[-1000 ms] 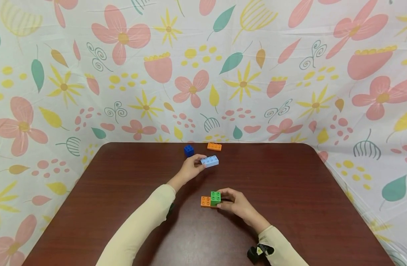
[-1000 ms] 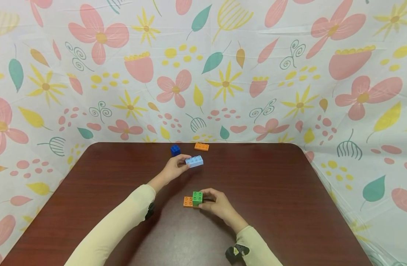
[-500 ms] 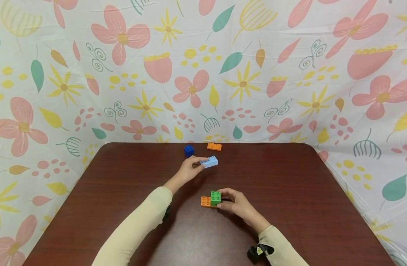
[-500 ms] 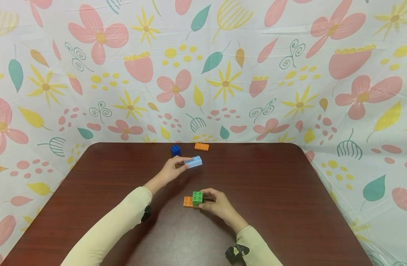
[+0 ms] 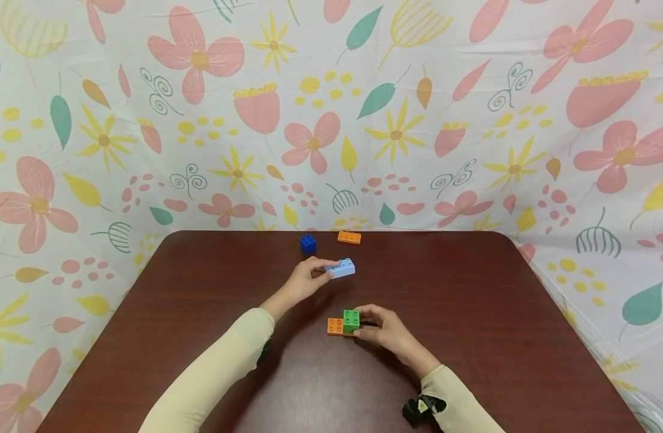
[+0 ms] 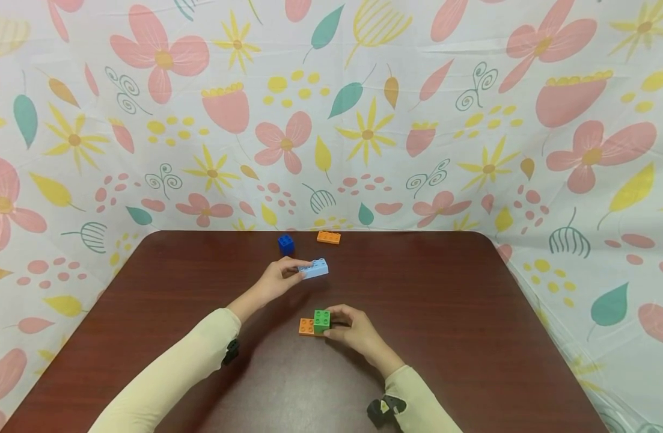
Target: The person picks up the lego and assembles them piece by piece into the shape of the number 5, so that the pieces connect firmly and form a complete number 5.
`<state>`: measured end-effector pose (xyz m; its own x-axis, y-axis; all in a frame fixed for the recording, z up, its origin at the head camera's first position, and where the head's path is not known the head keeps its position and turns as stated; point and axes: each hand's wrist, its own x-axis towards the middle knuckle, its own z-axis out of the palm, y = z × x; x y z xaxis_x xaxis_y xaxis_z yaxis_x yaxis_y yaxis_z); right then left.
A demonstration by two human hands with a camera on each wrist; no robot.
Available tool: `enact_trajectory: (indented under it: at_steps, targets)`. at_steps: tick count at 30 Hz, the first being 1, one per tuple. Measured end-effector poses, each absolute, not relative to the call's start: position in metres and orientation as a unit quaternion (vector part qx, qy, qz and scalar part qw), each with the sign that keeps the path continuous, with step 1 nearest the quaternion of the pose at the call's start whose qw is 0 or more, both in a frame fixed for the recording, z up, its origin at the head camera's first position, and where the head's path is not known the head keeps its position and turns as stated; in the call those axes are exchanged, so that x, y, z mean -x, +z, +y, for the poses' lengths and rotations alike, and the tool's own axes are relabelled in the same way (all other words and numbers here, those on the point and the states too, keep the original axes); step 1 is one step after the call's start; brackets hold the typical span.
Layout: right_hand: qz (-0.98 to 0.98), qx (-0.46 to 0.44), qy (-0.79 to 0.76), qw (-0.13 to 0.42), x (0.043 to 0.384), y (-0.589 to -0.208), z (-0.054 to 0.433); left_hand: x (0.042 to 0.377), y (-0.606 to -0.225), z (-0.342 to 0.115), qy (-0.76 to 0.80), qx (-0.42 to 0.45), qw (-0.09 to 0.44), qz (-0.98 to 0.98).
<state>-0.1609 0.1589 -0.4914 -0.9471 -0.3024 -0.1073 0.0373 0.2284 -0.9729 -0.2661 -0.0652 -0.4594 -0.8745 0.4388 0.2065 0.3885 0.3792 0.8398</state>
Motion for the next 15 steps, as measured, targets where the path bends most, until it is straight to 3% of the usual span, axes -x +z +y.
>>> enact_trajectory:
  at_steps: [15]
  targets:
    - [0.772,0.078,-0.616,0.139,0.1601,-0.4899,0.1582,0.2592,-0.4604,-0.0697,0.499,-0.265,0.029,0.825]
